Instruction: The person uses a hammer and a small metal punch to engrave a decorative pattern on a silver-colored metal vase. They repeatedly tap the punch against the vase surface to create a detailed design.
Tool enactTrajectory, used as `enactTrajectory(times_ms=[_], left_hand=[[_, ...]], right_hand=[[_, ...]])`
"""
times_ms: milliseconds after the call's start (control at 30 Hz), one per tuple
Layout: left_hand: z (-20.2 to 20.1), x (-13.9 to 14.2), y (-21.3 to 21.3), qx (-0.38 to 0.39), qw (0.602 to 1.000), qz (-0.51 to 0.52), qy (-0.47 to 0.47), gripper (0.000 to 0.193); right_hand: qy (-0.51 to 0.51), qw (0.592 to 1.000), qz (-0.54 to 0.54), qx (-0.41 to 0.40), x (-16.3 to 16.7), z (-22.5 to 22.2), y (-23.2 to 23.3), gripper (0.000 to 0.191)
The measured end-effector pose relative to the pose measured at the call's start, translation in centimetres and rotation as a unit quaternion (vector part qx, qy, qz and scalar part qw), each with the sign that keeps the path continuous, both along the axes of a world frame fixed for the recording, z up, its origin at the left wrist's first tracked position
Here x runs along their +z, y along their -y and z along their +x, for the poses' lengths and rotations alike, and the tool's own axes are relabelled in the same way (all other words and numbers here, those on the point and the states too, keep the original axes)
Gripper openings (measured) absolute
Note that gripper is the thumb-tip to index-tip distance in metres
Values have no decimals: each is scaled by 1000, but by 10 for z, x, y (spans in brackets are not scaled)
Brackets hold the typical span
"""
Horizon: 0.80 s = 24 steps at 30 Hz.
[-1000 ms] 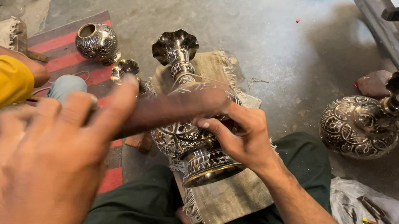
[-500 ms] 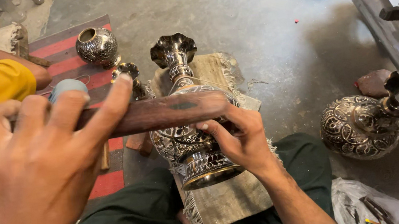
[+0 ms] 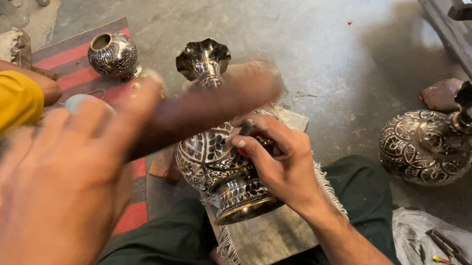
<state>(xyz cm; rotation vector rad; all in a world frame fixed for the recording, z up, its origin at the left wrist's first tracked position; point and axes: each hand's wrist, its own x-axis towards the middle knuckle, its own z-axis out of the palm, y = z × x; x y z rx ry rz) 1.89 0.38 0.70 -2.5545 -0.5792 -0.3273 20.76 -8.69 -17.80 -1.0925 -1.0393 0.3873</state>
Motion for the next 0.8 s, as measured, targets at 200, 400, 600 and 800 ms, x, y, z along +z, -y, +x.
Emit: enactTrajectory(times_ms=[200, 400, 600, 800], left_hand=[[3, 4, 6, -17, 993, -86, 85, 70], [-11, -7, 0, 58, 998, 24, 0, 63], [-26, -37, 5, 100, 951, -275, 98, 80], [-31, -53, 4, 55, 923, -345, 163, 85]], right_hand=[[28, 999, -19, -41, 2, -2, 1, 23], [-129, 987, 33, 88, -2, 15, -6, 23], [78, 994, -14, 73, -4, 24, 6, 26], [99, 992, 61, 39, -10, 17, -2, 27]])
